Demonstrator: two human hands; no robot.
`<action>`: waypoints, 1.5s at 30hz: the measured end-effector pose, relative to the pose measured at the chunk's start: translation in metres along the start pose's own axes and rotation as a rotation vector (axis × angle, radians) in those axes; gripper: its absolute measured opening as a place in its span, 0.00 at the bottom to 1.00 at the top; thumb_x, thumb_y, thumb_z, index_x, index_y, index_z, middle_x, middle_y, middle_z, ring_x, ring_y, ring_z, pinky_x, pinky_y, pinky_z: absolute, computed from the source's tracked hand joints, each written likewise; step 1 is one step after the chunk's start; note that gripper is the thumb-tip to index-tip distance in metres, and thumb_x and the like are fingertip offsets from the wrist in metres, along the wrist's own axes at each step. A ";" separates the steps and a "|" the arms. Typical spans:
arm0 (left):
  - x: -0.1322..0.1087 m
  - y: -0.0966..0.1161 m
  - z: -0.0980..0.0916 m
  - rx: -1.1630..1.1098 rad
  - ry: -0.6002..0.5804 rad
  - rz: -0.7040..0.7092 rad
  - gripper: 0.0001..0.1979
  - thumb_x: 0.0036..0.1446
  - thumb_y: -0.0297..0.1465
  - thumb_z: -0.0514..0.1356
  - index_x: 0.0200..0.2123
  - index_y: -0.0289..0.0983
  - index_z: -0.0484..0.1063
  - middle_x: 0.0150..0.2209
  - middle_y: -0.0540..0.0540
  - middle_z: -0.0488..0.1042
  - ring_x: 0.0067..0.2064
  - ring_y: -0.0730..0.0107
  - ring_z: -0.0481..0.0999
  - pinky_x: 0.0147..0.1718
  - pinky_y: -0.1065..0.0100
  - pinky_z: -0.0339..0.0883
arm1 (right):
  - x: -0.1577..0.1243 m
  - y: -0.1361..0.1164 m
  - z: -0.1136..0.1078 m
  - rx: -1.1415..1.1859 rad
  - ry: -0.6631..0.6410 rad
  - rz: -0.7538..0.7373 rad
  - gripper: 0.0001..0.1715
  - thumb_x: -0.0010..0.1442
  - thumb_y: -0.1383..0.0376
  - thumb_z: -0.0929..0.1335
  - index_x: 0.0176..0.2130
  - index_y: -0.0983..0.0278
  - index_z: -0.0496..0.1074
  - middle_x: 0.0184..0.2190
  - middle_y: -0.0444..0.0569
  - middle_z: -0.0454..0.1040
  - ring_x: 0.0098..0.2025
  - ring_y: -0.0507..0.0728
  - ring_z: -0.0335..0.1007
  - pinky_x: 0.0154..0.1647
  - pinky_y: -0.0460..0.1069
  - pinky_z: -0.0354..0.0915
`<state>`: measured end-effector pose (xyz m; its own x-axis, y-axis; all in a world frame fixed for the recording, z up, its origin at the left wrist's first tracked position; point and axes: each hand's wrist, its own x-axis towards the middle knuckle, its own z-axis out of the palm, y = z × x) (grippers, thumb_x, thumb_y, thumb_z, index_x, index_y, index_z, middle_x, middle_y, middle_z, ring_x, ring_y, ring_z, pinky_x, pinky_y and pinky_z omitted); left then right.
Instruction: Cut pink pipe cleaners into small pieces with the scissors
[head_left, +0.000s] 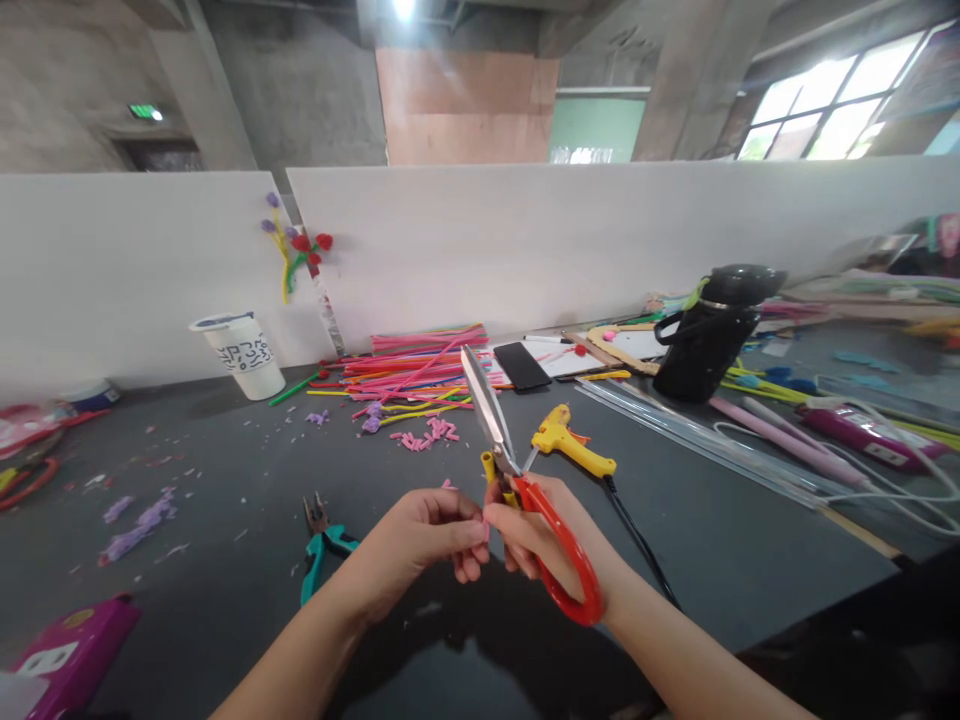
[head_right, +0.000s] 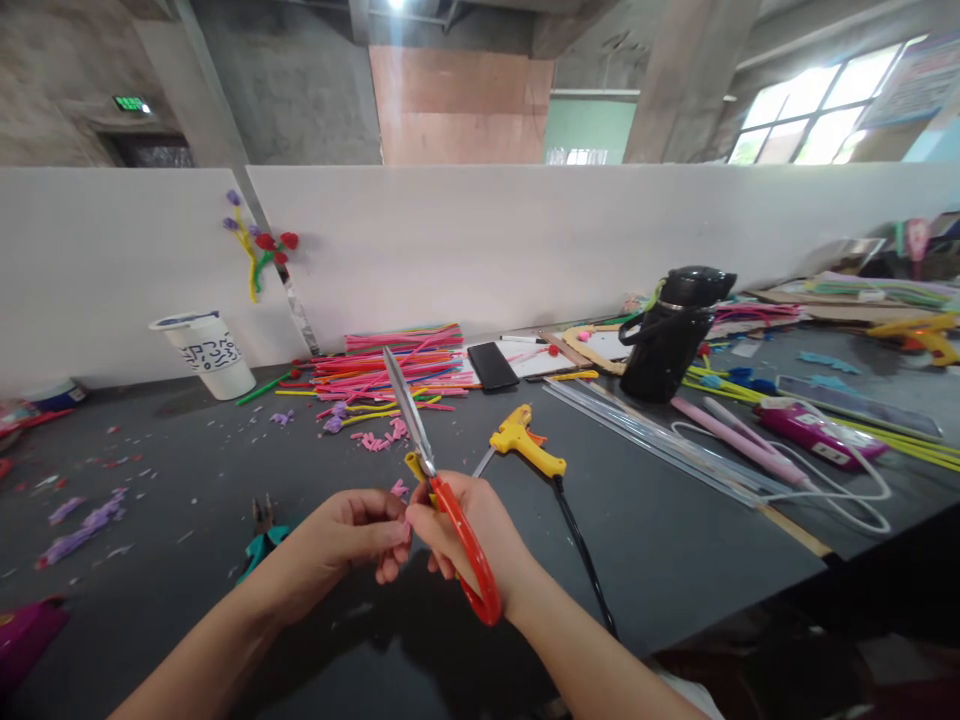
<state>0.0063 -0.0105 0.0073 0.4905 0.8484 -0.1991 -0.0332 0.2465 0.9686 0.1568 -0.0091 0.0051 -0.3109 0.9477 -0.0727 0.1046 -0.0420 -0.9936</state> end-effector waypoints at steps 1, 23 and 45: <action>0.001 0.000 0.000 0.018 0.009 0.015 0.07 0.46 0.31 0.59 0.25 0.31 0.71 0.23 0.48 0.70 0.23 0.76 0.67 0.24 0.72 0.61 | 0.000 0.000 0.000 -0.028 0.026 0.012 0.05 0.47 0.63 0.62 0.25 0.63 0.60 0.08 0.33 0.57 0.09 0.45 0.51 0.15 0.43 0.57; 0.007 -0.002 -0.004 0.117 0.314 0.177 0.05 0.45 0.30 0.59 0.26 0.33 0.69 0.19 0.51 0.68 0.22 0.75 0.66 0.25 0.72 0.61 | 0.004 0.013 -0.004 -0.584 0.210 -0.221 0.11 0.51 0.57 0.62 0.27 0.62 0.61 0.17 0.39 0.62 0.20 0.49 0.58 0.21 0.43 0.52; 0.000 0.010 -0.014 -0.189 0.464 0.374 0.03 0.45 0.28 0.60 0.24 0.34 0.70 0.22 0.51 0.70 0.24 0.77 0.68 0.27 0.73 0.62 | -0.007 0.027 -0.012 -1.196 0.231 -0.322 0.18 0.53 0.50 0.59 0.30 0.63 0.62 0.22 0.45 0.70 0.22 0.53 0.66 0.21 0.45 0.48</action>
<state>-0.0063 -0.0009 0.0150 -0.0117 0.9979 0.0632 -0.3043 -0.0638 0.9504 0.1728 -0.0129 -0.0199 -0.3219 0.8999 0.2942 0.8807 0.3986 -0.2559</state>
